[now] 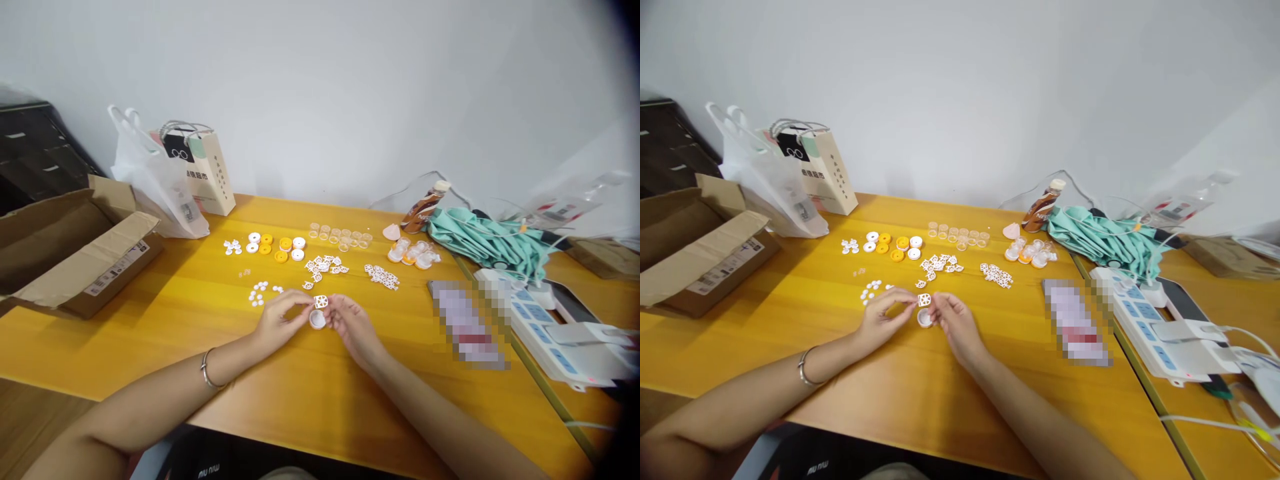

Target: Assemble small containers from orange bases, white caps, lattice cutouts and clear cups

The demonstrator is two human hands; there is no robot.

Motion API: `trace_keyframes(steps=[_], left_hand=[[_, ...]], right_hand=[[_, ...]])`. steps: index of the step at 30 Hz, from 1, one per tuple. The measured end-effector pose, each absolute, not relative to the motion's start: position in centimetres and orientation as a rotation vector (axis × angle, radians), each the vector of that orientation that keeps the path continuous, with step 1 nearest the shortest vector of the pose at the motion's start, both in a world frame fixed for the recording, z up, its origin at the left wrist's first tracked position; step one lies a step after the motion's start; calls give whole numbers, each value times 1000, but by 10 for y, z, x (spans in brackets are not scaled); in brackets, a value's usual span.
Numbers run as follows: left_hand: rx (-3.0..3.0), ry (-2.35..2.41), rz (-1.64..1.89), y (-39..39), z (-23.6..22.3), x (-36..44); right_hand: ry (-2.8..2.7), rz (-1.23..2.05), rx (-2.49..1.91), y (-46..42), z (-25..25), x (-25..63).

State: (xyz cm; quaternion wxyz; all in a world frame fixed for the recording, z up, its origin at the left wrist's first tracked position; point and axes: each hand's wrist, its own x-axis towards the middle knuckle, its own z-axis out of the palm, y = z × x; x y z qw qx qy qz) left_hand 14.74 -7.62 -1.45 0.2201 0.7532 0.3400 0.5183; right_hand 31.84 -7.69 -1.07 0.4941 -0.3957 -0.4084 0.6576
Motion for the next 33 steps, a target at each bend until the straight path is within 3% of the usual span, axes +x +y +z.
trace_keyframes(steps=[8, 15, 19, 28, 33], left_hand=[[2074, 1030, 1479, -66, -12, 141], [2076, 1049, 1471, -58, -15, 138], [2063, 1065, 1456, -55, -17, 136], [2163, 990, 1378, -59, -19, 136], [2168, 976, 1337, -58, -22, 137]], right_hand=[[-2035, 548, -1002, -5, -31, 341], [-2181, 280, -1033, 10, -39, 334], [-2148, 369, -977, 2, -36, 330], [-1367, 1265, -1079, -40, -30, 333], [-1227, 1441, -1045, -51, -19, 332]])
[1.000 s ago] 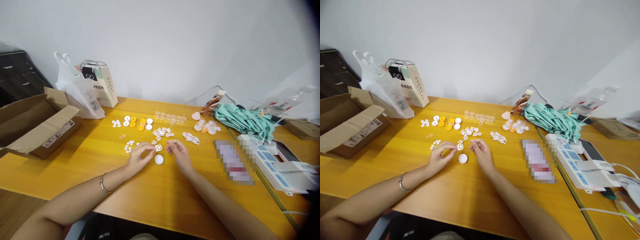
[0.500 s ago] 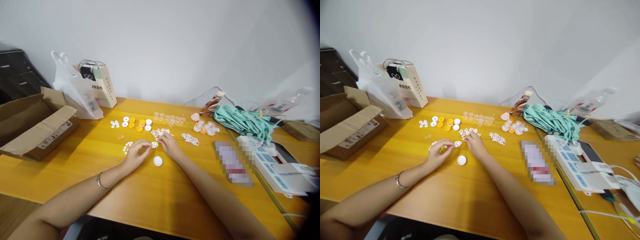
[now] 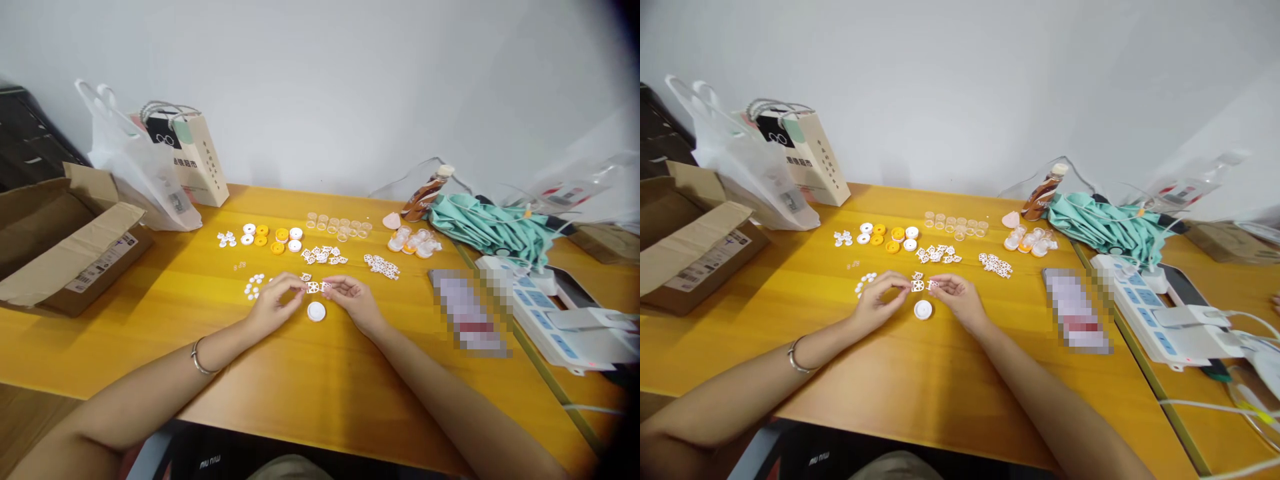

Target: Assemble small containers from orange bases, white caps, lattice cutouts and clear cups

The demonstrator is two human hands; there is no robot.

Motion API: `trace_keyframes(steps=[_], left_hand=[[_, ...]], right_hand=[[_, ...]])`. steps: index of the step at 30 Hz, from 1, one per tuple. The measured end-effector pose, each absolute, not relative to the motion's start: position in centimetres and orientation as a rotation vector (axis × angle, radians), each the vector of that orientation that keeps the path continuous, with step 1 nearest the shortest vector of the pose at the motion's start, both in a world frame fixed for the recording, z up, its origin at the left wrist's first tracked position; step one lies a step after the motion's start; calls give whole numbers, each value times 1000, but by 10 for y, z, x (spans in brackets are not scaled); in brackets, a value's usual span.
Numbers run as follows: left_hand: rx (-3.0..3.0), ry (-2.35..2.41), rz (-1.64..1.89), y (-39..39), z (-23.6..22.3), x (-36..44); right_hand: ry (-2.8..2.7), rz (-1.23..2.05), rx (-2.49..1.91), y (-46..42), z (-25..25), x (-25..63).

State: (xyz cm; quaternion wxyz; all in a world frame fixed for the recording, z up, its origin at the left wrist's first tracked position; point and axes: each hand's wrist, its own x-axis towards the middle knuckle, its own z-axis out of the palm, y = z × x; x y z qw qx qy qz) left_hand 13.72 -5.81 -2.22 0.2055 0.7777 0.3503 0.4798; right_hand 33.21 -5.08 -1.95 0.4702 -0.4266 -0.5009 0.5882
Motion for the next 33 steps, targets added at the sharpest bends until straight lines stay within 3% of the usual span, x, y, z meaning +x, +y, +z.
trace_keyframes(steps=[15, 27, 33], left_hand=[[2250, 1060, 1134, -52, -28, 137], [2457, 968, 1195, -60, -24, 140], [2488, 980, 1223, -62, -25, 139]], right_hand=[[-1218, 1278, -1036, -50, -16, 333], [-1445, 1222, -1012, -59, -18, 324], [-1327, 1442, -1008, -59, -21, 323]])
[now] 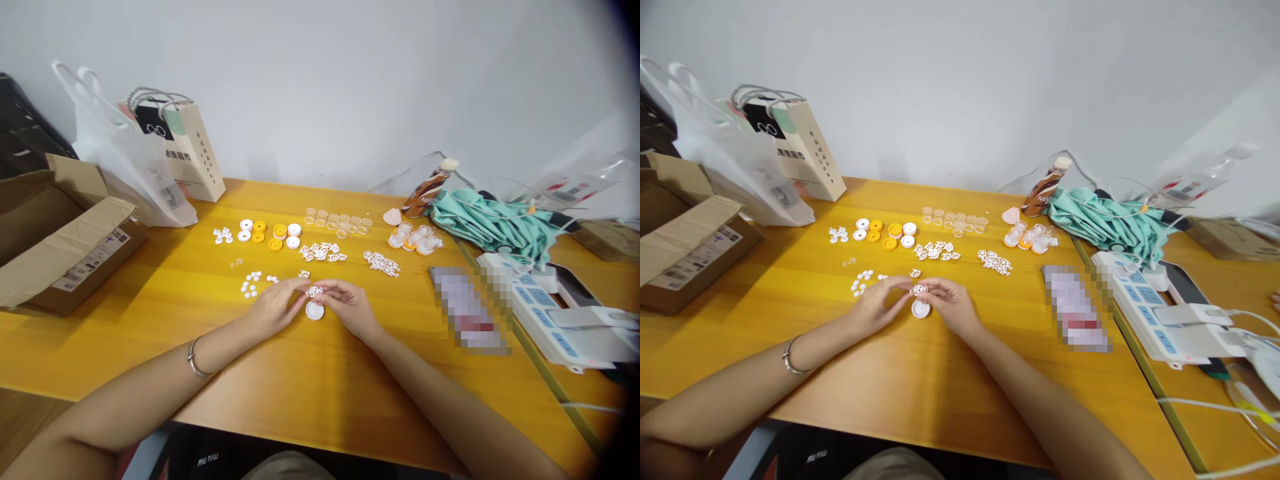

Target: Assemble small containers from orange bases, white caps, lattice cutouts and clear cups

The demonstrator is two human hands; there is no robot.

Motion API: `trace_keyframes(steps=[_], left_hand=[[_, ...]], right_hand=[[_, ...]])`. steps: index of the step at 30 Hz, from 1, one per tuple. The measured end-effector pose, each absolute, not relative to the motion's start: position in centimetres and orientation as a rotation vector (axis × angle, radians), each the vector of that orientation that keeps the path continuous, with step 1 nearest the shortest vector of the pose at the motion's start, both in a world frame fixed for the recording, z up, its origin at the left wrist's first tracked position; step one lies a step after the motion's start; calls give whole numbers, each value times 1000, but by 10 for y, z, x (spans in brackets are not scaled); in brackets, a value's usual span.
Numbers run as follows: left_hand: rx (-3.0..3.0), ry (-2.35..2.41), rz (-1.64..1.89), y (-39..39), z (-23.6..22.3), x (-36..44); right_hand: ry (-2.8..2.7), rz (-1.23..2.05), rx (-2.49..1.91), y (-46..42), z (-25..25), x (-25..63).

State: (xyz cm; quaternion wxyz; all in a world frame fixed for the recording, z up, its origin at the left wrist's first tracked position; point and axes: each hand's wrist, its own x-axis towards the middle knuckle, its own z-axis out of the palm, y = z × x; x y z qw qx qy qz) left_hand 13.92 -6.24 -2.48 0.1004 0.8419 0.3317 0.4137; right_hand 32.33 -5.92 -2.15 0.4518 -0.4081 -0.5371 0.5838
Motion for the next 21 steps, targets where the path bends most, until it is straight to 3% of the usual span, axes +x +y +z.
trace_keyframes(steps=[14, 21], left_hand=[[2503, 929, 1257, -61, -26, 138], [2583, 811, 1179, -61, -17, 138]], right_hand=[[-1157, 1560, -1020, -59, -12, 323], [-1053, 1767, -1002, -56, -13, 326]])
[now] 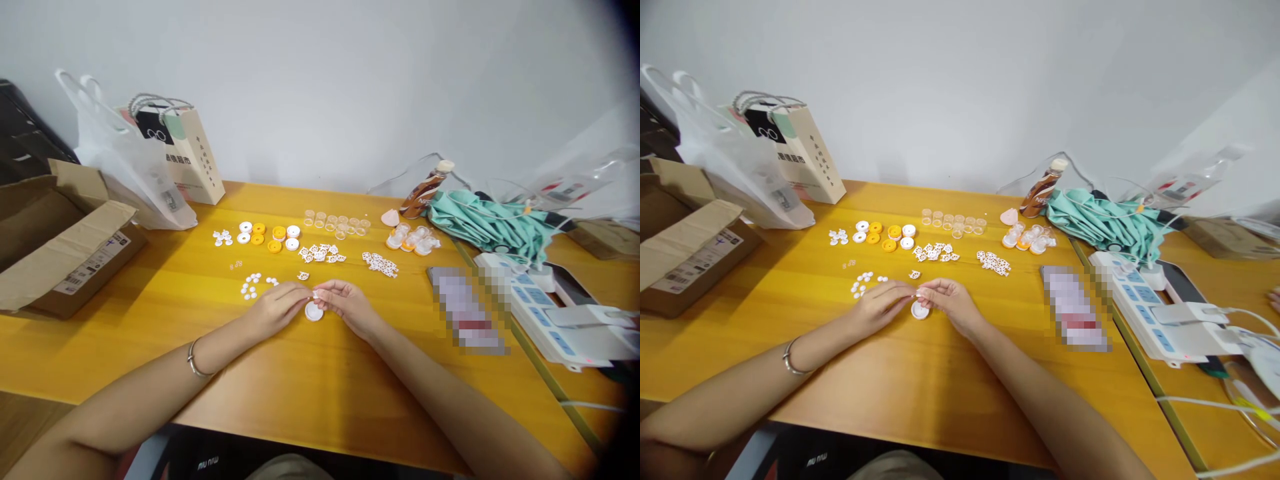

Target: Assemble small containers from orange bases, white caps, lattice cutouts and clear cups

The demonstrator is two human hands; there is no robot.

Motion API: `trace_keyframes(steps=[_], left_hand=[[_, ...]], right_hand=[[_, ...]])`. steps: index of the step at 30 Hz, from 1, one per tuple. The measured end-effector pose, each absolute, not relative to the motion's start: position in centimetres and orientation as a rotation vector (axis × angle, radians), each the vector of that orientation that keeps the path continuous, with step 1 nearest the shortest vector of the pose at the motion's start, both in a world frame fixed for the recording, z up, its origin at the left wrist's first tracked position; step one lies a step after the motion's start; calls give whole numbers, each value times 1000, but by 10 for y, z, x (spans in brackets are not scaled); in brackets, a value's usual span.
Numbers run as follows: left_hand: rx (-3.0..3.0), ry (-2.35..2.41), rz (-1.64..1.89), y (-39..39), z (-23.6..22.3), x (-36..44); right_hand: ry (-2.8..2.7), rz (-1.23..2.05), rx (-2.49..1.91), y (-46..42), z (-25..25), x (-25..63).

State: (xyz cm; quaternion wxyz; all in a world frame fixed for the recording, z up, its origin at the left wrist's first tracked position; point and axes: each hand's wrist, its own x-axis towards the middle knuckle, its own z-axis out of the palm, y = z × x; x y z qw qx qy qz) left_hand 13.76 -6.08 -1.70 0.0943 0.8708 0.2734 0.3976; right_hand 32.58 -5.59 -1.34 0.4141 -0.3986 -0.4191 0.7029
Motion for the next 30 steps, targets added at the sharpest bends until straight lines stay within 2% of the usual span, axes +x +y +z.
trace_keyframes(steps=[5, 9, 12, 16, 23, 30], left_hand=[[2592, 838, 1230, -60, -18, 137], [2565, 834, 1245, -62, -16, 137], [2556, 788, 1236, -65, -15, 138], [2536, 757, 1210, -66, -15, 138], [2480, 803, 1223, -63, -16, 137], [2338, 912, 1253, -59, -16, 136]], right_hand=[[-1296, 1678, -1088, -51, -20, 328], [-1598, 1111, -1166, -35, -27, 330], [-1970, 677, -985, -20, -32, 328], [-2259, 375, -806, -7, -40, 321], [-2274, 255, -888, -13, -43, 324], [-1976, 552, -1051, -19, -43, 336]])
